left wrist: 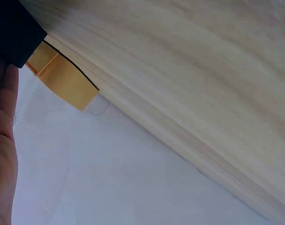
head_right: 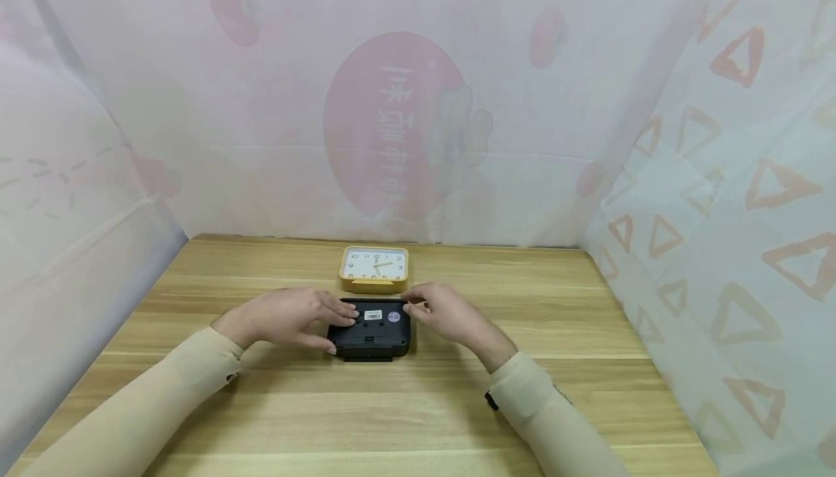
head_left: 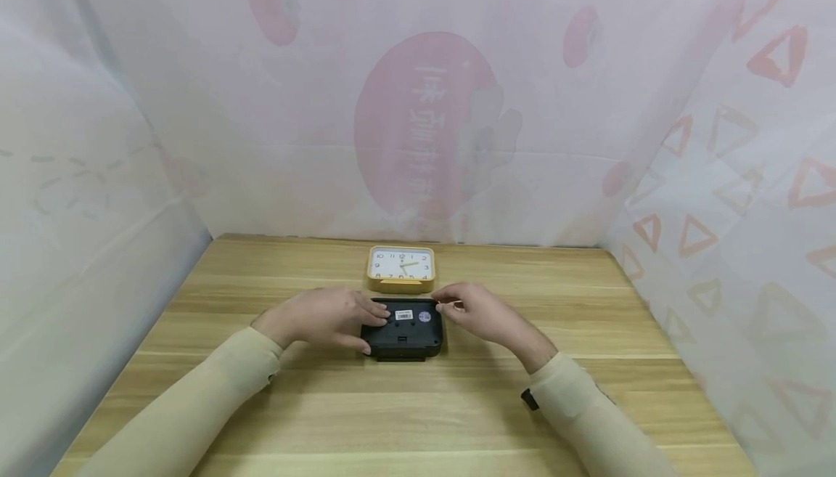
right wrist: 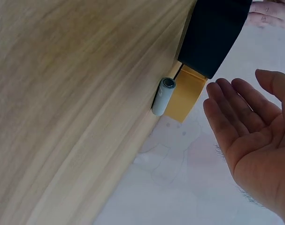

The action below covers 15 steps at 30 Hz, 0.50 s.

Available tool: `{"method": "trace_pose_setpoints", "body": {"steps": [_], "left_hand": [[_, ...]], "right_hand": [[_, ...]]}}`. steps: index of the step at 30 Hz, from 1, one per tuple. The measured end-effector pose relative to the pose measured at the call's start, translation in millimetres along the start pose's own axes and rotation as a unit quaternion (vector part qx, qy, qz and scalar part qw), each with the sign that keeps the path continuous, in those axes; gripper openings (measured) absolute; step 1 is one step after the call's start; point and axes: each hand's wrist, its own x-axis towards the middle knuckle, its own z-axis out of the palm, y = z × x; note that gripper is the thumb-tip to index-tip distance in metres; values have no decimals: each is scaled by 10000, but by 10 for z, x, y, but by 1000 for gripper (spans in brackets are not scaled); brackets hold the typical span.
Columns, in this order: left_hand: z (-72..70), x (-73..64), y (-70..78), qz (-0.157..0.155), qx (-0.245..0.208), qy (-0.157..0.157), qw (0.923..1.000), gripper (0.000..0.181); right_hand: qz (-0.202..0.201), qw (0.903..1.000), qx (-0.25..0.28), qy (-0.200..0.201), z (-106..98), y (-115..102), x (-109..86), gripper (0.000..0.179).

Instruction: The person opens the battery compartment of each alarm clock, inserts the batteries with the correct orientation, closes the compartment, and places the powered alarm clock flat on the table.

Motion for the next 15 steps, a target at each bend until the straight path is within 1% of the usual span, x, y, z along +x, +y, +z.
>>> {"method": "trace_pose_setpoints", "body": {"steps": [5,12,15], "left_hand": [[-7,15,-8,-65,-130,-141,9998,58],[-11,12,-8,2,-282,-83,9996,57],[-7,5,-6,-38,-339,-75,9994,57]], "right_hand": [[-149,9995,-262,41,70,-78,27,33],[-478,9964,-693,19,163,-172,85,30],[-562,9944,-897,-28,187,-219,98,30]]}}
